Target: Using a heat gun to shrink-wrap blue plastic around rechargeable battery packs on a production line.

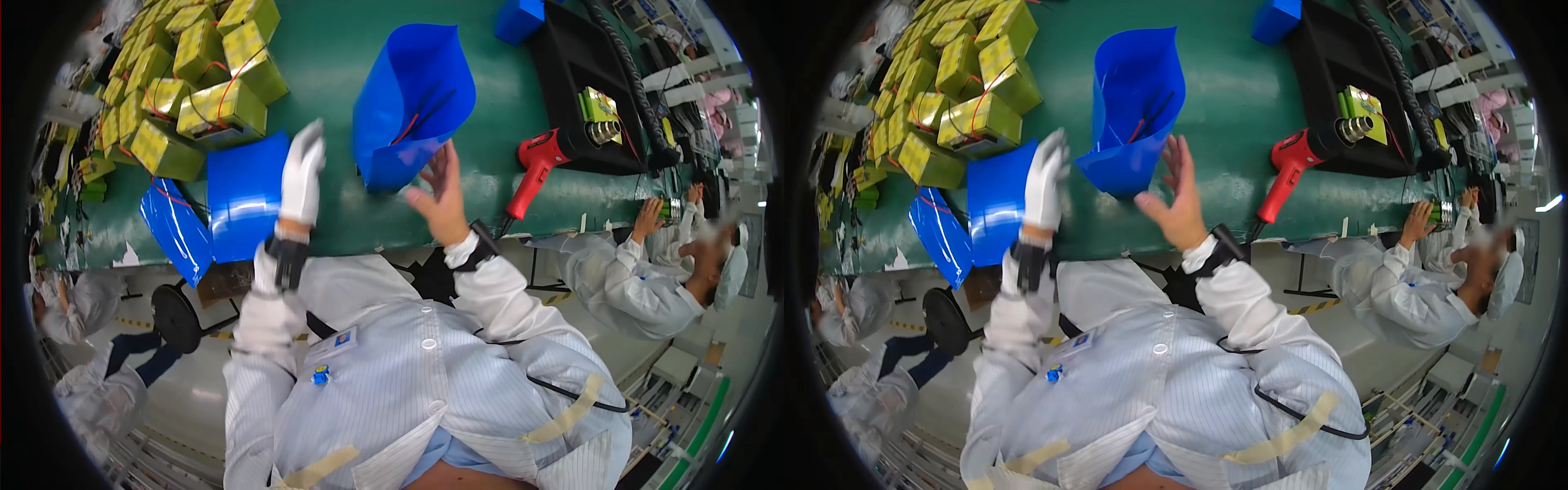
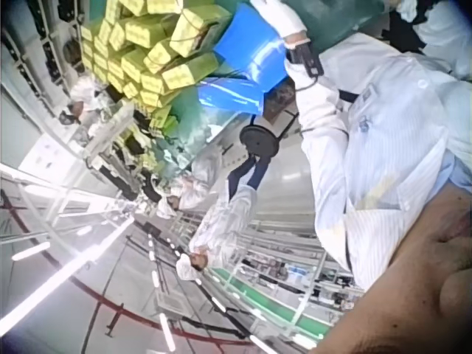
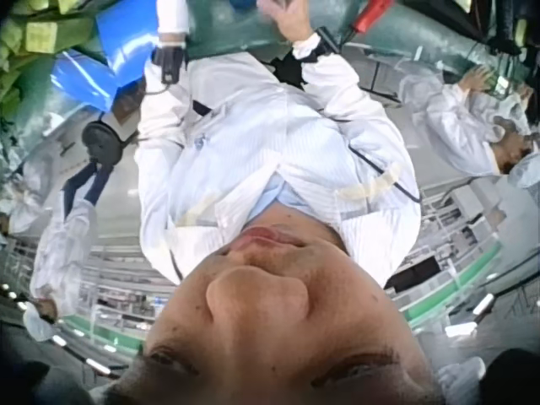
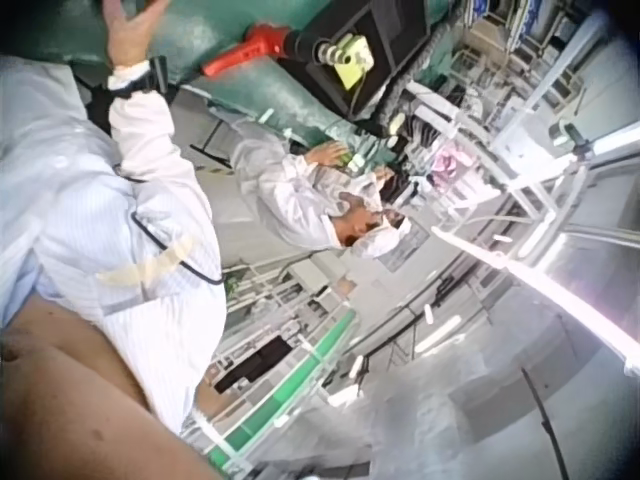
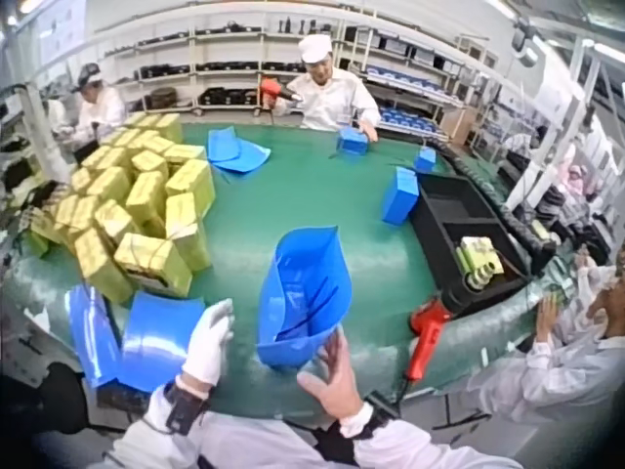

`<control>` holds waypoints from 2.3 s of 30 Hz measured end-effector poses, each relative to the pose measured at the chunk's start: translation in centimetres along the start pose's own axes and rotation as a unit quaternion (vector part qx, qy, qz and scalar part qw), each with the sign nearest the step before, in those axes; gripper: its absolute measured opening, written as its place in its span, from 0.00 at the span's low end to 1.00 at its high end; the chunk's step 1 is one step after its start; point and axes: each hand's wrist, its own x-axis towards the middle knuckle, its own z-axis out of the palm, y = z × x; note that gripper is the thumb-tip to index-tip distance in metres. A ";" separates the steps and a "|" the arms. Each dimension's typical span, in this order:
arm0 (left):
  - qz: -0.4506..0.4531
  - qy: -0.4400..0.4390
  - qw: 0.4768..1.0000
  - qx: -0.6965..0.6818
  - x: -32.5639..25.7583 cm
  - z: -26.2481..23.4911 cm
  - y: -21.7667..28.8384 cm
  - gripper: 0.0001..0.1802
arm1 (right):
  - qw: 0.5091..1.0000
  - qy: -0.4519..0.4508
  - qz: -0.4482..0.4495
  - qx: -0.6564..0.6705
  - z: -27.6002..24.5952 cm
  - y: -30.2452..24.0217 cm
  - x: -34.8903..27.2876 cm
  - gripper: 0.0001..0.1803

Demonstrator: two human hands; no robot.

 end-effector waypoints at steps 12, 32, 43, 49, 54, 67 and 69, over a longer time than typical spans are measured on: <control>0.012 -0.035 0.999 0.028 5.7 2.8 -2.9 0.26 | 0.980 -0.017 0.002 -0.196 1.0 0.6 0.4 0.57; -0.005 -0.362 0.929 0.077 3.2 1.2 1.4 0.71 | 0.992 -0.093 0.068 -0.057 -3.2 -3.3 -1.5 0.50; 0.006 -0.371 0.911 0.180 3.4 -0.3 -2.4 0.75 | 0.955 -0.096 -0.047 -0.276 -2.7 0.0 -2.4 0.43; -0.036 -0.367 0.912 0.182 1.1 -0.2 -0.8 0.79 | 0.954 -0.143 -0.049 -0.260 -4.1 1.0 -1.7 0.44; 0.050 -0.337 0.931 0.132 1.4 -0.5 2.9 0.80 | 0.979 -0.171 0.028 -0.107 -5.0 -1.1 1.3 0.66; -0.048 -0.385 0.847 0.363 1.5 -0.3 -5.5 0.54 | 0.932 -0.194 0.008 -0.305 -5.3 6.3 1.0 0.73; 0.059 -0.294 0.888 0.350 0.9 -2.2 -12.4 0.54 | 0.911 -0.194 -0.036 -0.363 -4.3 5.4 0.7 0.73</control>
